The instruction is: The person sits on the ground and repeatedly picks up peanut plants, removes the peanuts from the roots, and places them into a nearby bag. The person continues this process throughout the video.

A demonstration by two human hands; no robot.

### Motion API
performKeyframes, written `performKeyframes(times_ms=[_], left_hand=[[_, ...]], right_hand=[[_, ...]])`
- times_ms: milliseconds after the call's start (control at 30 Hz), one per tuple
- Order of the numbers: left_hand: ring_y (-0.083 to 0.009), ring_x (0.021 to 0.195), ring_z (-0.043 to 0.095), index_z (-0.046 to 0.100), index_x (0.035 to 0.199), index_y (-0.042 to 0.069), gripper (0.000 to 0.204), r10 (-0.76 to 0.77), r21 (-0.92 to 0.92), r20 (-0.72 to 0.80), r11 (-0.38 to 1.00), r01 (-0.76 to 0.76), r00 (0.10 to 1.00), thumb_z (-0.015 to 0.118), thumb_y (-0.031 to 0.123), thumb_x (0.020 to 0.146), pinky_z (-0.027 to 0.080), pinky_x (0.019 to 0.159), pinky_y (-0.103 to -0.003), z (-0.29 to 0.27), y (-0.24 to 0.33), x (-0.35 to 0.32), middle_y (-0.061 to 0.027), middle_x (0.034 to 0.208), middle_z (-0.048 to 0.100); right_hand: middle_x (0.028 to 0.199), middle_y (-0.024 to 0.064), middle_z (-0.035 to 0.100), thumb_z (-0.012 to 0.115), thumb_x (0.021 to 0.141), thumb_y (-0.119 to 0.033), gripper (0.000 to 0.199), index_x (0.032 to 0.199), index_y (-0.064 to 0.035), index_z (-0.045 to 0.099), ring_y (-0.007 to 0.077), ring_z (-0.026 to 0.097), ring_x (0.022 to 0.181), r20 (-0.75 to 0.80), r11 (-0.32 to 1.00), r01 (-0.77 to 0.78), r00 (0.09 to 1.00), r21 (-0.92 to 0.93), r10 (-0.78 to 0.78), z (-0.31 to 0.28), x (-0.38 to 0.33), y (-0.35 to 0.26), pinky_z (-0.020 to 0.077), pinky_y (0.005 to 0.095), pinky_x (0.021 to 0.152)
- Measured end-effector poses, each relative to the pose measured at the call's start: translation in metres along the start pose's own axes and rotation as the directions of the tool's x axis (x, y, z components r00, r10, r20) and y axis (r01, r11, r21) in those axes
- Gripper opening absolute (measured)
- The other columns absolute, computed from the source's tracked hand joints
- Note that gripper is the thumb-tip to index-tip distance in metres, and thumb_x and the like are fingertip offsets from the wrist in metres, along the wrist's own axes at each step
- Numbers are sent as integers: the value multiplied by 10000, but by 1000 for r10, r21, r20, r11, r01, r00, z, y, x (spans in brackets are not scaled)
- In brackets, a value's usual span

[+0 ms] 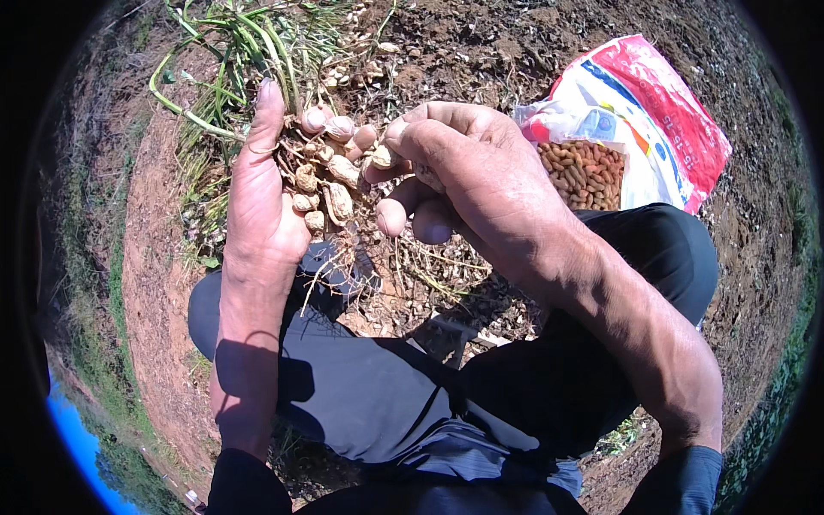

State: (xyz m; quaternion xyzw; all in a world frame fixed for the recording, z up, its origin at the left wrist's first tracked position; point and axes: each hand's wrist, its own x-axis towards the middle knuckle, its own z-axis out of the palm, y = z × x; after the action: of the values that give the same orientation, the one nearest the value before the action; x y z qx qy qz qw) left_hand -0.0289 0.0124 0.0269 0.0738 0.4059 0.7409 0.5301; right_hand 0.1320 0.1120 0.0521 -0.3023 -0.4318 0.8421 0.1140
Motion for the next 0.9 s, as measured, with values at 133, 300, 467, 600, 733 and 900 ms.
performKeyframes(times_ms=[133, 300, 467, 600, 733, 900], left_hand=[[-204, 767, 680, 588, 837, 66, 451, -51, -77, 46, 996, 54, 998, 541, 497, 964, 604, 699, -344, 1, 1, 1, -93, 789, 640], [-212, 766, 679, 598, 871, 34, 439, -32, -56, 76, 998, 37, 997, 545, 458, 974, 601, 692, -343, -3, -3, 5, -101, 794, 647], [-206, 731, 668, 603, 890, -3, 411, -2, -39, -64, 999, 0, 998, 576, 399, 975, 595, 643, -321, 4, -12, 1, -104, 793, 630], [-169, 656, 642, 612, 861, -12, 418, 62, 164, -137, 986, -40, 989, 566, 384, 986, 563, 578, -275, 7, -17, -1, -92, 741, 622], [-152, 603, 603, 601, 841, -18, 428, 78, 197, -180, 979, -41, 981, 522, 367, 1008, 511, 506, -263, 6, -20, 0, -98, 712, 607], [-158, 581, 543, 499, 874, 18, 335, -43, -95, -178, 995, 27, 983, 432, 297, 1047, 545, 600, -353, -10, 0, 4, -65, 721, 535]], right_hand=[[808, 49, 626, 527, 960, -136, 146, 975, -15, 608, 95, 615, 594, -11, 992, 68, 998, -102, -69, 4, 5, 5, 375, 156, 411], [815, 21, 634, 661, 930, -231, 233, 1039, -25, 656, 50, 575, 618, 11, 955, 15, 1000, -296, -12, 7, -1, 5, 389, 163, 452], [721, 29, 614, 741, 866, -234, 285, 889, 44, 686, 65, 537, 653, 75, 882, 228, 973, -412, -216, 2, 4, 28, 448, 241, 565], [673, 36, 603, 716, 874, -269, 326, 856, 55, 683, 75, 529, 615, 31, 870, 104, 994, -481, -102, 5, 3, 21, 440, 257, 540], [645, 24, 580, 685, 889, -264, 313, 873, 49, 680, 67, 517, 598, 61, 847, 97, 995, -523, -76, 4, 3, 20, 414, 252, 516], [661, 8, 575, 623, 936, -228, 252, 919, 21, 658, 54, 536, 563, 180, 917, 99, 983, -386, -30, 2, -3, 12, 411, 222, 489]])
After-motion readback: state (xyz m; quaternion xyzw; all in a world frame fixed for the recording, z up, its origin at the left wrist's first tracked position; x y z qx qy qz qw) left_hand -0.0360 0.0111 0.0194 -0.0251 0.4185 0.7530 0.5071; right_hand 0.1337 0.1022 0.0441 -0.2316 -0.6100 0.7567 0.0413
